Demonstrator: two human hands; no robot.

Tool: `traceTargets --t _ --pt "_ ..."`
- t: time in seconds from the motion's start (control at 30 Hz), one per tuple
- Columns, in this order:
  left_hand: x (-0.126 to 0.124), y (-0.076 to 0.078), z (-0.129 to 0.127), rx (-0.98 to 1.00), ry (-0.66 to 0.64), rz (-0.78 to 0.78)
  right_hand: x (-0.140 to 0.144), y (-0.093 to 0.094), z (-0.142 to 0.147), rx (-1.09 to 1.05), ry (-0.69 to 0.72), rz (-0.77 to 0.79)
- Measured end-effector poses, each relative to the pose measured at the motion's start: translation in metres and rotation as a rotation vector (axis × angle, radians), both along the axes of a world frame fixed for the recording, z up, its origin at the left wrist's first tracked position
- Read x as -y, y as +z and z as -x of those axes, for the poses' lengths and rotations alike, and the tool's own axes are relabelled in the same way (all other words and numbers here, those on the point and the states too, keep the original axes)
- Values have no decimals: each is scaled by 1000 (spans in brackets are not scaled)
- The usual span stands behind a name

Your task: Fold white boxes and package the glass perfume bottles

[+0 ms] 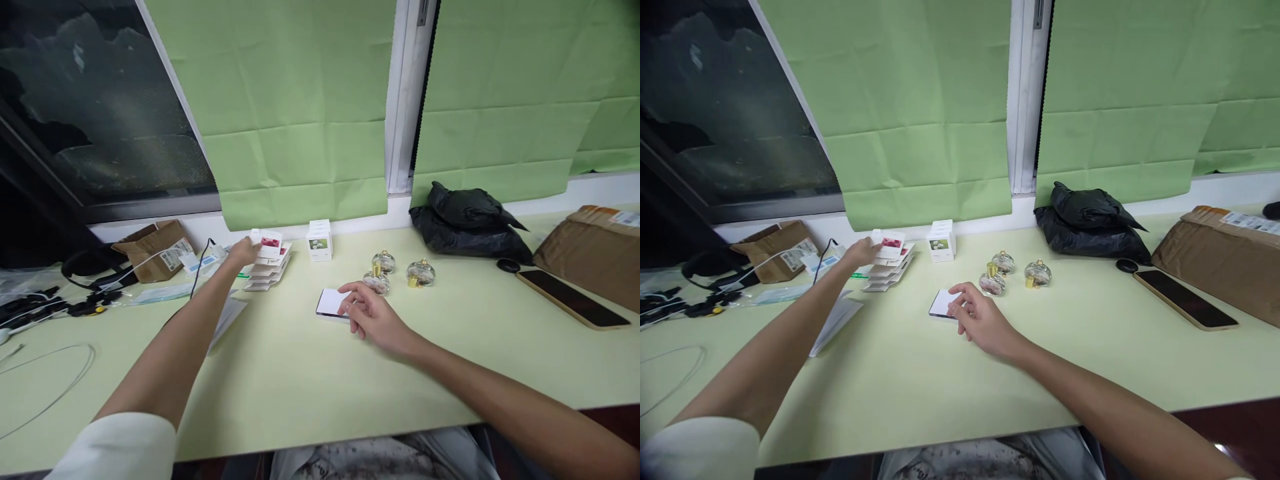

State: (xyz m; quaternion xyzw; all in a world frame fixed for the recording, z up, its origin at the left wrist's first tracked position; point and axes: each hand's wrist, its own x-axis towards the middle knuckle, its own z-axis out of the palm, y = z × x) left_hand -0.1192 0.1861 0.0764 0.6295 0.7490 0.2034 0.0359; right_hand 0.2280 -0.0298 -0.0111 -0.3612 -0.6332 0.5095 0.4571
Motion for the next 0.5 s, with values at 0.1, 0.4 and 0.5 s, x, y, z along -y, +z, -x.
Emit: traceTargets --t 0.1,0.4,0.5 --pt "-3 -16 -5 -68 57 97 1 1 -1 24 -7 2" --pt "7 -44 -40 -141 -89 265 2 3 -1 54 -26 1" --pt "14 -58 -51 -147 -66 283 3 3 -2 78 -27 -2"
